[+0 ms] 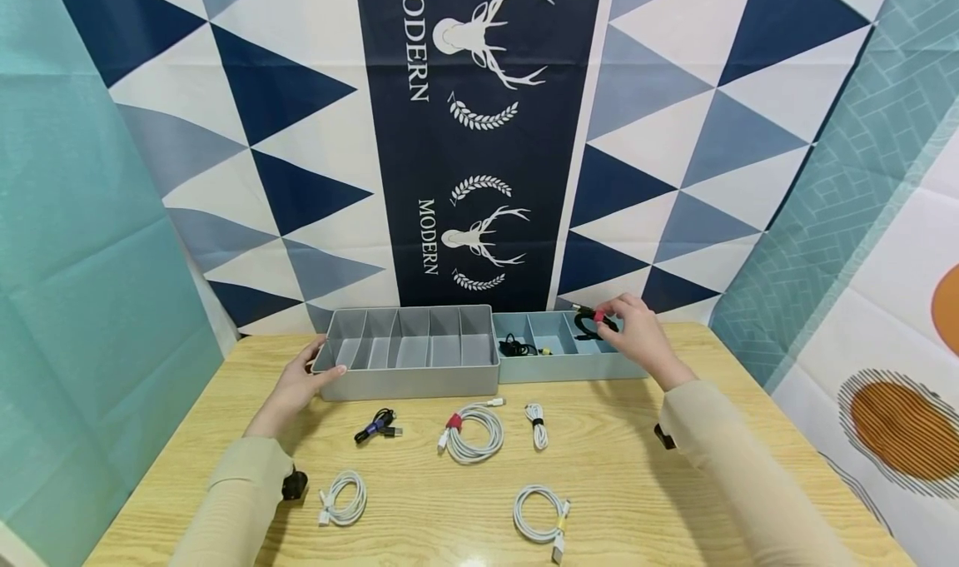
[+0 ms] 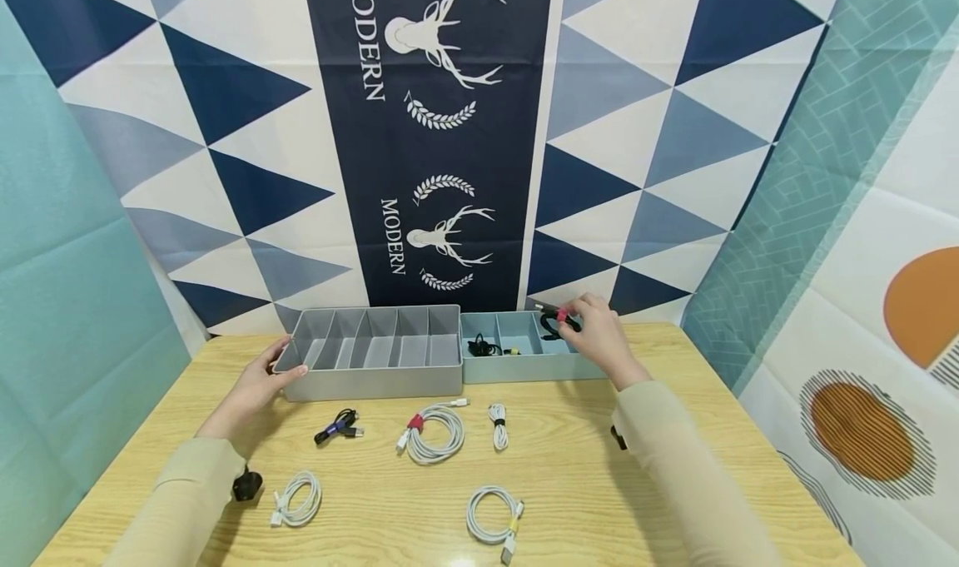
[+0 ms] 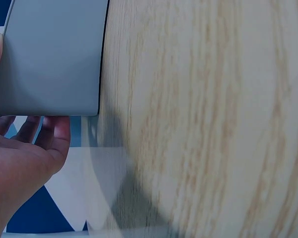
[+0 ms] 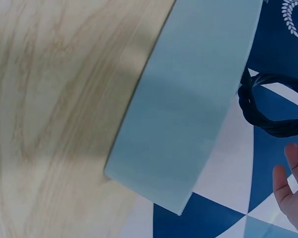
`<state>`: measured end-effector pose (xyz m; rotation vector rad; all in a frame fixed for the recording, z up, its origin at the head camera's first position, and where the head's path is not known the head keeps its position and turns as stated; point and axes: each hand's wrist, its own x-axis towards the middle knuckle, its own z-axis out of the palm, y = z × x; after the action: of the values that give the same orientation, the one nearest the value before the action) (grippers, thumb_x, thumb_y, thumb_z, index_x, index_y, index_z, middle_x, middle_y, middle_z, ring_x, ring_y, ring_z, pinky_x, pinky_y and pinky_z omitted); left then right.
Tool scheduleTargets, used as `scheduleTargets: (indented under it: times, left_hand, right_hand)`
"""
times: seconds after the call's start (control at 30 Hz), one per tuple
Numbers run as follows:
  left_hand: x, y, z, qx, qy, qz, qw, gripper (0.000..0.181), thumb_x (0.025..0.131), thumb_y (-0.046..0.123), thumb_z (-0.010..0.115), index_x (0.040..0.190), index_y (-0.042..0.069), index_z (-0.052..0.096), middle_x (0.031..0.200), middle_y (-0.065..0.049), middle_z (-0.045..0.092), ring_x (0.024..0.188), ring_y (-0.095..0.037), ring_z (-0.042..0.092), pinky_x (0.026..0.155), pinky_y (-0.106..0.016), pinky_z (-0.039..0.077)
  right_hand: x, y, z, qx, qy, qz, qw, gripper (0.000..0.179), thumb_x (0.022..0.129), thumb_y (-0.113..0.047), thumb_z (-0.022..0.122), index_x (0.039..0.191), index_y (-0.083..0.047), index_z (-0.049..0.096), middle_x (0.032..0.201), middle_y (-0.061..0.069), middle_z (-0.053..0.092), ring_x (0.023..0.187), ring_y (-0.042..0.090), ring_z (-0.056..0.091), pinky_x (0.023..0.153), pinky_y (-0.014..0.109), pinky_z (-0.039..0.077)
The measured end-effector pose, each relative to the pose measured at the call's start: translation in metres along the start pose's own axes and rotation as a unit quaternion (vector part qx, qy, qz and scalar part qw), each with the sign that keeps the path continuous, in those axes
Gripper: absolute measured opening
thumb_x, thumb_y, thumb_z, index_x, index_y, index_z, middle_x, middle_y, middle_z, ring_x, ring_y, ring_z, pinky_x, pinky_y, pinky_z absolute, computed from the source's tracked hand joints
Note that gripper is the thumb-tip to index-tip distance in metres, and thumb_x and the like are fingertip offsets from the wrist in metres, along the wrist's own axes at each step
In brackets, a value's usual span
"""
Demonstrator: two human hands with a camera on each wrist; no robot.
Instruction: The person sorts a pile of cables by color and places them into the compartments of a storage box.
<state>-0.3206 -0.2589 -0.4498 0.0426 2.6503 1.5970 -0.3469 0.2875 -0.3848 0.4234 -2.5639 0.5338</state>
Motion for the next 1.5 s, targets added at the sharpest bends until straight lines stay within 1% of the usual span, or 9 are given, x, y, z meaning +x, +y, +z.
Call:
scheduleTargets:
  times: [0.13, 0.37, 0.57, 0.83, 1.0, 1.07, 1.33, 1.5]
  left_hand:
    - [0.0, 0.0, 0.0, -0.003, 0.0, 0.002, 1.0, 0.083, 0.083, 0.037, 0.06, 0.145, 0.023, 0.006, 0.148, -0.017, 0.01, 0.129, -0.04, 0.023, 0.095, -0.05, 0.035]
    - [0.0, -0.001, 0.0, -0.01, -0.001, 0.002, 0.9999, 0.088, 0.079, 0.044, 0.062, 0.144, 0.024, 0.007, 0.148, -0.015, 0.011, 0.127, -0.039, 0.027, 0.093, -0.048, 0.037]
    - [0.0, 0.001, 0.0, -0.01, -0.002, 0.003, 0.9999, 0.085, 0.081, 0.04, 0.061, 0.145, 0.023, 0.007, 0.148, -0.016, 0.011, 0.128, -0.039, 0.026, 0.094, -0.048, 0.037]
    - [-0.001, 0.002, 0.0, -0.012, 0.001, 0.001, 0.9999, 0.089, 0.079, 0.044, 0.063, 0.145, 0.021, 0.007, 0.147, -0.017, 0.014, 0.127, -0.038, 0.028, 0.095, -0.049, 0.036]
    - [0.0, 0.001, 0.0, -0.012, -0.001, 0.001, 0.9999, 0.091, 0.077, 0.047, 0.063, 0.145, 0.023, 0.006, 0.147, -0.017, 0.015, 0.126, -0.038, 0.028, 0.094, -0.049, 0.036]
    - [0.0, 0.0, 0.0, -0.014, -0.003, 0.002, 0.9999, 0.09, 0.078, 0.046, 0.062, 0.145, 0.023, 0.006, 0.147, -0.017, 0.014, 0.127, -0.038, 0.028, 0.094, -0.049, 0.036]
    - [-0.001, 0.0, 0.0, -0.014, -0.003, 0.008, 0.9999, 0.089, 0.079, 0.044, 0.062, 0.145, 0.023, 0.006, 0.147, -0.017, 0.013, 0.128, -0.039, 0.026, 0.095, -0.05, 0.035]
    - [-0.001, 0.001, 0.0, -0.01, 0.0, 0.007, 0.9999, 0.088, 0.08, 0.043, 0.062, 0.145, 0.022, 0.007, 0.147, -0.017, 0.013, 0.128, -0.039, 0.026, 0.096, -0.05, 0.034]
  right_hand:
    - [0.0, 0.004, 0.005, -0.003, -0.002, 0.004, 1.0, 0.017, 0.077, -0.019, 0.064, 0.09, -0.007, 0.064, 0.091, 0.007, 0.055, 0.082, 0.023, 0.047, 0.072, 0.04, 0.04]
    - [-0.002, 0.01, 0.015, -0.01, -0.005, 0.016, 0.9998, 0.018, 0.077, -0.019, 0.064, 0.09, -0.007, 0.064, 0.088, 0.007, 0.055, 0.08, 0.022, 0.047, 0.07, 0.037, 0.039]
    - [-0.004, 0.014, 0.021, -0.016, -0.008, 0.022, 0.9996, 0.016, 0.075, -0.019, 0.064, 0.086, -0.007, 0.064, 0.085, 0.008, 0.054, 0.077, 0.022, 0.046, 0.066, 0.035, 0.037]
    - [-0.008, 0.02, 0.024, -0.015, -0.019, 0.029, 0.9993, 0.015, 0.077, -0.018, 0.066, 0.086, -0.005, 0.065, 0.086, 0.01, 0.055, 0.077, 0.023, 0.049, 0.067, 0.038, 0.04]
    - [-0.011, 0.024, 0.028, -0.027, -0.027, 0.027, 0.9989, 0.015, 0.078, -0.019, 0.066, 0.085, -0.007, 0.065, 0.087, 0.011, 0.057, 0.078, 0.023, 0.05, 0.066, 0.039, 0.04]
    - [-0.012, 0.027, 0.03, -0.03, -0.027, 0.029, 0.9988, 0.015, 0.077, -0.019, 0.066, 0.086, -0.006, 0.065, 0.088, 0.01, 0.057, 0.078, 0.023, 0.05, 0.066, 0.039, 0.04]
    - [-0.015, 0.037, 0.035, -0.023, -0.03, 0.06, 0.9975, 0.018, 0.077, -0.02, 0.067, 0.087, -0.005, 0.064, 0.086, 0.01, 0.054, 0.076, 0.024, 0.047, 0.064, 0.038, 0.04]
    - [-0.015, 0.039, 0.035, -0.015, -0.037, 0.069, 0.9968, 0.018, 0.078, -0.021, 0.066, 0.087, -0.005, 0.064, 0.088, 0.011, 0.054, 0.077, 0.025, 0.048, 0.065, 0.038, 0.04]
